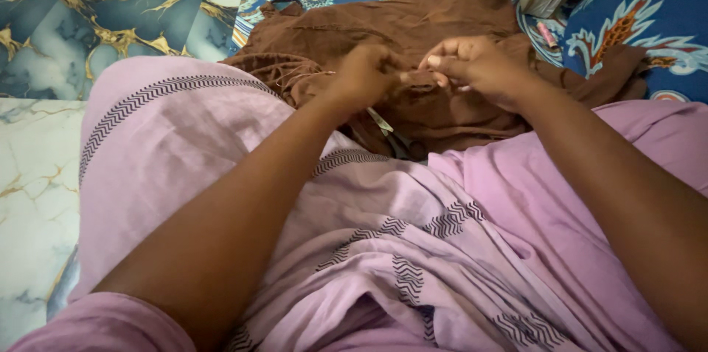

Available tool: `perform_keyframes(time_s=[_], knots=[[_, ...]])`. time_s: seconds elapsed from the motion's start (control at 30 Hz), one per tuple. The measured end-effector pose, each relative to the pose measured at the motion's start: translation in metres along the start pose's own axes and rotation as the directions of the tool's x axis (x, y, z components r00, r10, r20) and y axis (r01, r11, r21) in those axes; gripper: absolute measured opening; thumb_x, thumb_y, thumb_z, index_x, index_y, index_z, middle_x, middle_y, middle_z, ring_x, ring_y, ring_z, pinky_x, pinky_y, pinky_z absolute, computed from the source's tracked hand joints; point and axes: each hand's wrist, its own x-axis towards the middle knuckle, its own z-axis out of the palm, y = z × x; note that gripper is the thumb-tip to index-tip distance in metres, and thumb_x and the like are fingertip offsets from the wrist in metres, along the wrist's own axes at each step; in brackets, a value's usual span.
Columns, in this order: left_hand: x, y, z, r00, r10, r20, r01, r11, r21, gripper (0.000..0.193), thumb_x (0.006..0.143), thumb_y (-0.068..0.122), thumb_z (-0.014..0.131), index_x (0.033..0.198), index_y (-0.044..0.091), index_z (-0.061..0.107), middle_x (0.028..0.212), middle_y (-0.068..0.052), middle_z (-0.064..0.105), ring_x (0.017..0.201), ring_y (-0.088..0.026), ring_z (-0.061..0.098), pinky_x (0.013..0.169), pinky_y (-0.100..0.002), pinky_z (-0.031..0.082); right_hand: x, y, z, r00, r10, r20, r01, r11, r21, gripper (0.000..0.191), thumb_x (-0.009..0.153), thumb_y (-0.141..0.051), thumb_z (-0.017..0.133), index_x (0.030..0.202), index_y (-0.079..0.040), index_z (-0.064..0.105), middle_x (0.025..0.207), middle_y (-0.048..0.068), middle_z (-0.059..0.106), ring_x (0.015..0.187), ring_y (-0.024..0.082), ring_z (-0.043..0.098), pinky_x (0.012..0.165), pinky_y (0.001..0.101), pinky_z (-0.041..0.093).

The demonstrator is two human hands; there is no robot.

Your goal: The person lies on a bed and hand-sews a brown garment with a needle and thread, pulling the needle through the fabric and drawing the thread taut. They pick up scissors at points to trim or adjust the thread and continue stitching.

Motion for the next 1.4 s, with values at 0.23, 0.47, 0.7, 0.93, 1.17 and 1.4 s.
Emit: perform_keyframes(time_s=[0.23, 0.47, 0.7, 0.93, 1.17, 1.4], knots=[[0.007, 0.003, 0.008, 0.987, 0.155, -0.035, -0.158, 0.976, -0.147, 0.043, 0.092, 0.027, 0.078, 0.122, 0.000, 0.064, 0.102, -0.006, 0.076, 0.091, -0.012, 0.073, 0.077, -0.024, 0.060, 0.000, -0.004, 0.005, 0.999, -0.014, -0.032, 0.018, 0.993, 0.115, 0.022, 0.100, -0.021, 0.068, 0.112, -0.008, 0.055, 0.085, -0.003, 0.064, 0.072, 0.003, 0.058, 0.061, 0.0185, 0.045], [-0.003, 0.008, 0.014, 0.970, 0.233, 0.073, -0.230, 0.972, -0.051, 0.027, 0.089, 0.024, 0.080, 0.101, 0.001, 0.073, 0.084, -0.007, 0.076, 0.072, -0.010, 0.065, 0.063, -0.026, 0.051, -0.003, -0.006, 0.004, 0.999, 0.007, 0.046, -0.015, 0.984, 0.176, 0.020, 0.100, -0.023, 0.065, 0.111, -0.009, 0.055, 0.084, 0.001, 0.067, 0.071, 0.004, 0.057, 0.057, 0.0179, 0.039], [-0.004, 0.010, 0.001, 0.906, 0.422, -0.015, -0.408, 0.884, 0.229, 0.025, 0.088, 0.019, 0.084, 0.083, -0.002, 0.071, 0.068, -0.008, 0.068, 0.057, -0.011, 0.057, 0.052, -0.030, 0.047, -0.001, 0.000, 0.004, 0.997, 0.020, 0.075, -0.034, 0.981, 0.190, 0.020, 0.099, -0.022, 0.064, 0.109, -0.008, 0.055, 0.086, 0.001, 0.070, 0.067, 0.003, 0.052, 0.054, 0.0185, 0.035], [-0.004, 0.009, -0.025, 0.979, 0.192, -0.069, -0.179, 0.971, 0.161, 0.014, 0.092, 0.018, 0.074, 0.091, 0.003, 0.074, 0.075, -0.003, 0.072, 0.064, -0.010, 0.067, 0.058, -0.029, 0.055, 0.001, 0.008, -0.011, 0.999, -0.032, 0.018, 0.030, 0.994, 0.109, 0.024, 0.102, -0.020, 0.064, 0.120, -0.004, 0.062, 0.091, 0.002, 0.068, 0.071, 0.004, 0.054, 0.063, 0.0175, 0.042], [-0.003, 0.005, -0.059, 0.949, 0.258, -0.180, -0.187, 0.923, 0.337, 0.015, 0.094, 0.018, 0.075, 0.091, 0.003, 0.075, 0.076, -0.006, 0.074, 0.064, -0.013, 0.068, 0.062, -0.031, 0.054, -0.010, -0.003, -0.022, 1.000, -0.021, -0.010, 0.021, 0.999, 0.036, 0.028, 0.098, -0.015, 0.066, 0.123, -0.002, 0.067, 0.102, 0.004, 0.074, 0.081, 0.005, 0.063, 0.072, 0.0180, 0.052], [-0.002, 0.000, -0.068, 0.945, 0.234, -0.229, -0.160, 0.939, 0.303, 0.015, 0.091, 0.018, 0.075, 0.090, 0.003, 0.073, 0.076, -0.008, 0.074, 0.065, -0.014, 0.068, 0.061, -0.031, 0.053, -0.012, -0.005, -0.021, 0.997, -0.014, -0.078, 0.012, 1.000, -0.020, 0.025, 0.098, -0.015, 0.068, 0.117, 0.000, 0.069, 0.101, 0.006, 0.077, 0.078, 0.005, 0.064, 0.069, 0.0188, 0.051]])
